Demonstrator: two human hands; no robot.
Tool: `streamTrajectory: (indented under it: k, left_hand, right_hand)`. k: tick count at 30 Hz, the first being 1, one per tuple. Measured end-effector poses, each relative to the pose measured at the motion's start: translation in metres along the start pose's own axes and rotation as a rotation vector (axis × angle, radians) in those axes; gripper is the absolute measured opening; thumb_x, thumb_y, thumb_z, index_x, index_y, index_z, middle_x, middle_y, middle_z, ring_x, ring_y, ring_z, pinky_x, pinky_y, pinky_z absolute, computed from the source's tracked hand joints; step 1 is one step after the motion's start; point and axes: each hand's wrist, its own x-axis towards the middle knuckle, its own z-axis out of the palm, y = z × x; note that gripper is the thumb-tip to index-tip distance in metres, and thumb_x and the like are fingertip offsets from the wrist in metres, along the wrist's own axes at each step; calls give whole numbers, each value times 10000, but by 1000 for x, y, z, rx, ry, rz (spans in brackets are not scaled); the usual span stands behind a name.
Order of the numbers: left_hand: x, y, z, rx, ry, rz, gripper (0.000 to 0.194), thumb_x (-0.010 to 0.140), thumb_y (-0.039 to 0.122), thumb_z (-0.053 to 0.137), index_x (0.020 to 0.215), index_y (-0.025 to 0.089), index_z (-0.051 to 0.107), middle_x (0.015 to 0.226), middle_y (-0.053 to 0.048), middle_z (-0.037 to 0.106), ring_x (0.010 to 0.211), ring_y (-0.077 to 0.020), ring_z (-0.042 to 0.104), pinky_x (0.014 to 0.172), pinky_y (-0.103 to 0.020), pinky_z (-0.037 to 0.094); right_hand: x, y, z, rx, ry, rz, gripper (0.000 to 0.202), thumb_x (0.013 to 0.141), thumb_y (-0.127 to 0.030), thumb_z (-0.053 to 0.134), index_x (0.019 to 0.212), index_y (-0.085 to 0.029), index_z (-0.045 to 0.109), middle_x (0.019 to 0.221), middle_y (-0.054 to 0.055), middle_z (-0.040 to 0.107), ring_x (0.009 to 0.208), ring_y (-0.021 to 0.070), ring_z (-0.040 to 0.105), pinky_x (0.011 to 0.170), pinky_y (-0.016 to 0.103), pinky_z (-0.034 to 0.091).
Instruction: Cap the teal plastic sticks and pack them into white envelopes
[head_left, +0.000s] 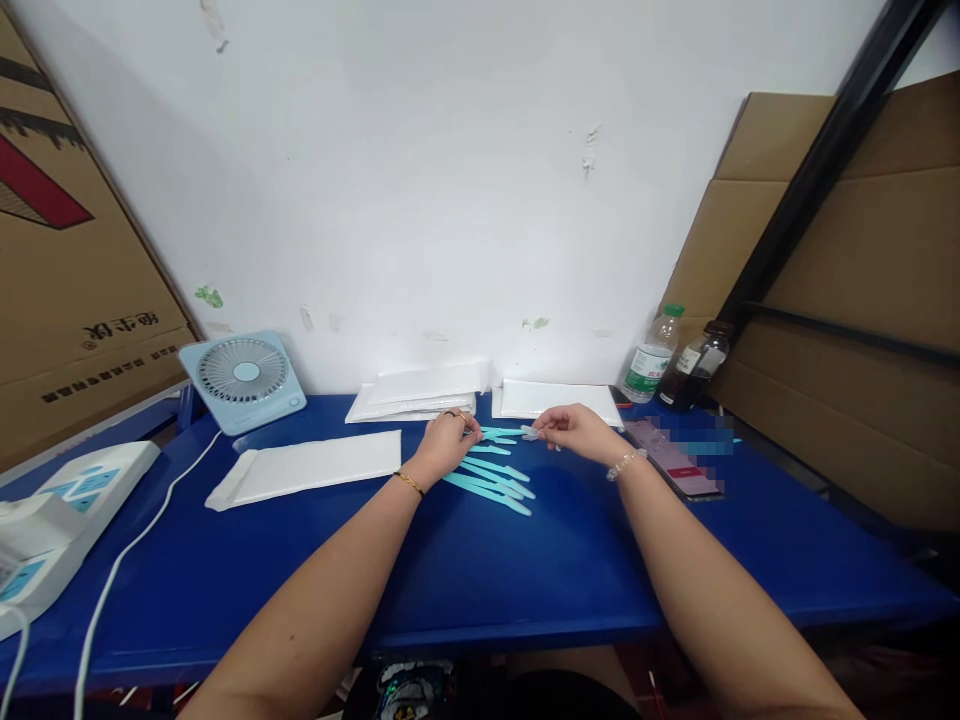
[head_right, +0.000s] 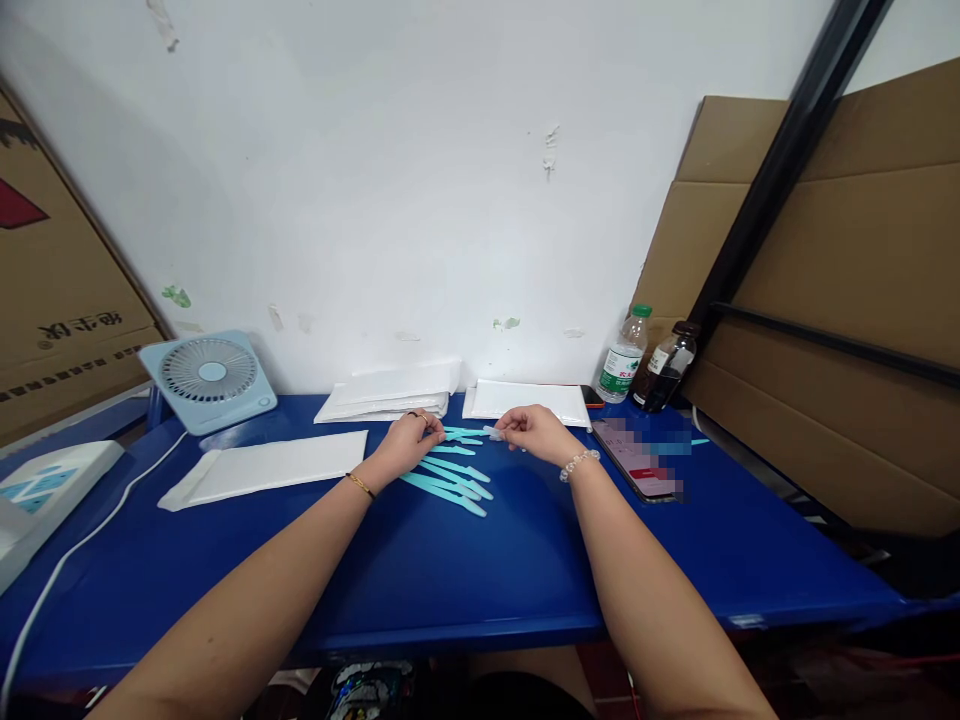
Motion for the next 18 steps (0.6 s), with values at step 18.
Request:
streamTrajectory:
  k: [18]
  left_hand:
    - [-8,17,-3,-37,-60,67,145,782,326,584,777,209,669,864,-13,642,839,-165,583,720,-251,414]
  right_hand:
    - [2,-3,19,47,-131,-16,236,704,-319,658,855,-139,674,642,12,637,572,131,607,558,232,475]
